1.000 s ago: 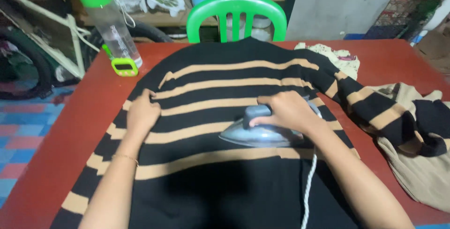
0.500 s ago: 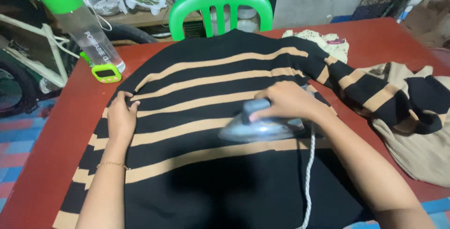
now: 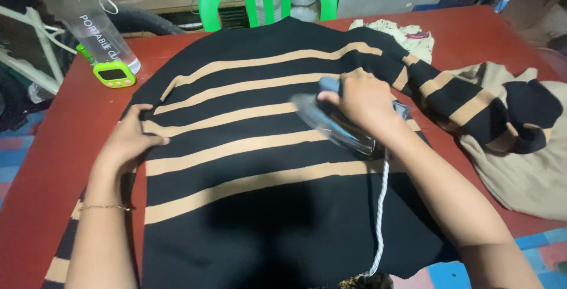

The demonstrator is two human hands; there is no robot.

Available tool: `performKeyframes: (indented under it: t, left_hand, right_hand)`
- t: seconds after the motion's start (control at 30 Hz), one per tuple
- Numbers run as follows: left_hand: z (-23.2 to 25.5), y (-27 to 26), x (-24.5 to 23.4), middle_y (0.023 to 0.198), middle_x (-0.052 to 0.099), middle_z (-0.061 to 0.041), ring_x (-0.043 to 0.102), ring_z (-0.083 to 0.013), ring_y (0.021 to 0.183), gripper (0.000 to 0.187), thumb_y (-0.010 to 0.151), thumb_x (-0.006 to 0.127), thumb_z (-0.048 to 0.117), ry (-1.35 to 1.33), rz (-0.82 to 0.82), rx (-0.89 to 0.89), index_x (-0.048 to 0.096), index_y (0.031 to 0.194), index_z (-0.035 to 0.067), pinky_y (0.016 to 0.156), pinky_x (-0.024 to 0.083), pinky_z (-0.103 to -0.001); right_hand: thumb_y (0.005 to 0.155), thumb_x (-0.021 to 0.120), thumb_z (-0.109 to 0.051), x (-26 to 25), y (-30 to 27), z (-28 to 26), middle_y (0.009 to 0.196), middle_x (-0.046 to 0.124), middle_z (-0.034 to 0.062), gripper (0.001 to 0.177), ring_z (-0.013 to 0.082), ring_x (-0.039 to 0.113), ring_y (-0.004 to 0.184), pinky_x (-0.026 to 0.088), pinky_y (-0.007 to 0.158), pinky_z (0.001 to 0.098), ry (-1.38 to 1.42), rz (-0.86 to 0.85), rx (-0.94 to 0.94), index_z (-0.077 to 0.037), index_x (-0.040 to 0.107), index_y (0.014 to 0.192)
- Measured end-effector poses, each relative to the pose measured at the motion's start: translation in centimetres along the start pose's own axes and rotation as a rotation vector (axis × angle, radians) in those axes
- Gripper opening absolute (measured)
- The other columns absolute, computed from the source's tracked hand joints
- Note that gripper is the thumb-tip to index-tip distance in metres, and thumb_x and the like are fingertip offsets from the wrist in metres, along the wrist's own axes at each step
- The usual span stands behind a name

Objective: Ironing a striped sweater on a table using a steam iron

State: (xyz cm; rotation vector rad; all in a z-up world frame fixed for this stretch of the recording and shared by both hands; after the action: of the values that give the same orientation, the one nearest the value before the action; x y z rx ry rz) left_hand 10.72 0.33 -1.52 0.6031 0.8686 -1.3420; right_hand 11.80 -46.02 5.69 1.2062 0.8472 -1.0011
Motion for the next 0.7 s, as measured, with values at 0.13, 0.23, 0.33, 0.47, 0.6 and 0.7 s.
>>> performKeyframes:
  t: [0.13,0.23,0.33,0.47,0.6,0.7]
  left_hand:
    - [-3.4,2.0,0.6,0.079,0.052,-0.01,0.053,-0.0238,0.076,0.071,0.075,0.079,-0.002,-0.214,0.002,-0.062,0.054,0.139,0.019,0.065,0.04,-0.038]
    - [-3.5,1.6,1.0,0.074,0.047,-0.011,0.05,-0.0239,0.068,0.07,0.078,0.074,-0.007,-0.277,-0.032,-0.083,0.052,0.14,0.018,0.059,0.04,-0.04]
    - [-4.8,2.9,2.0,0.077,0.054,-0.013,0.052,-0.0236,0.069,0.072,0.079,0.071,-0.01,-0.307,-0.061,-0.061,0.05,0.142,0.018,0.057,0.04,-0.04]
    - [-2.9,1.6,1.0,0.094,0.062,-0.014,0.059,-0.0257,0.093,0.065,0.083,0.072,0.001,-0.135,-0.056,-0.089,0.055,0.142,0.019,0.076,0.047,-0.042]
    - [-2.4,1.5,0.8,0.121,0.064,-0.024,0.036,-0.0292,0.134,0.065,0.079,0.071,0.008,-0.065,-0.043,-0.052,0.057,0.14,0.027,0.107,0.036,-0.043]
    - [-3.4,1.5,1.5,0.114,0.051,-0.026,0.042,-0.0238,0.129,0.063,0.082,0.066,0.002,-0.166,-0.083,-0.15,0.057,0.14,0.022,0.102,0.046,-0.048]
  right_hand:
    - [0.083,0.063,-0.071,-1.0,-2.0,-3.9,0.075,0.062,0.0076,0.051,0.0274,0.058,0.073,0.042,0.065,0.0423,0.382,-0.462,-0.439,-0.024,0.073,0.102]
    - [0.085,0.075,-0.058,-1.9,-4.8,-6.1,0.056,0.044,-0.004,0.037,0.0132,0.042,0.051,0.029,0.055,0.034,0.473,-0.61,-0.762,-0.024,0.064,0.076]
    - [0.084,0.074,-0.061,-2.0,-5.1,-6.4,0.062,0.052,0.0022,0.045,0.023,0.054,0.06,0.034,0.058,0.0387,0.437,-0.565,-0.748,-0.02,0.059,0.075]
    - [0.086,0.06,-0.075,-0.1,-2.4,-5.7,0.079,0.074,0.0131,0.072,0.0333,0.071,0.074,0.052,0.065,0.0439,0.319,-0.282,-0.423,-0.013,0.072,0.12]
    - [0.081,0.055,-0.079,-2.7,-4.0,-6.4,0.057,0.059,0.0053,0.067,0.0264,0.059,0.053,0.04,0.054,0.041,0.369,-0.381,-0.595,-0.018,0.074,0.101]
    - [0.08,0.077,-0.052,-3.5,-7.6,-7.9,0.055,0.055,-0.0058,0.024,0.0134,0.047,0.05,0.036,0.051,0.0334,0.474,-0.665,-0.924,-0.03,0.075,0.089]
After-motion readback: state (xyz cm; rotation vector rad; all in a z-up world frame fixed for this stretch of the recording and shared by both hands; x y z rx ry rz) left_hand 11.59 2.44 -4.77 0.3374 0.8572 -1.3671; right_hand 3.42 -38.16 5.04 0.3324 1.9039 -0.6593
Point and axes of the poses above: each hand's wrist, its own y-axis towards the middle knuckle, its own x-axis out of the palm, z = x × y, the point moved 9 cm from there along y, towards the middle knuckle
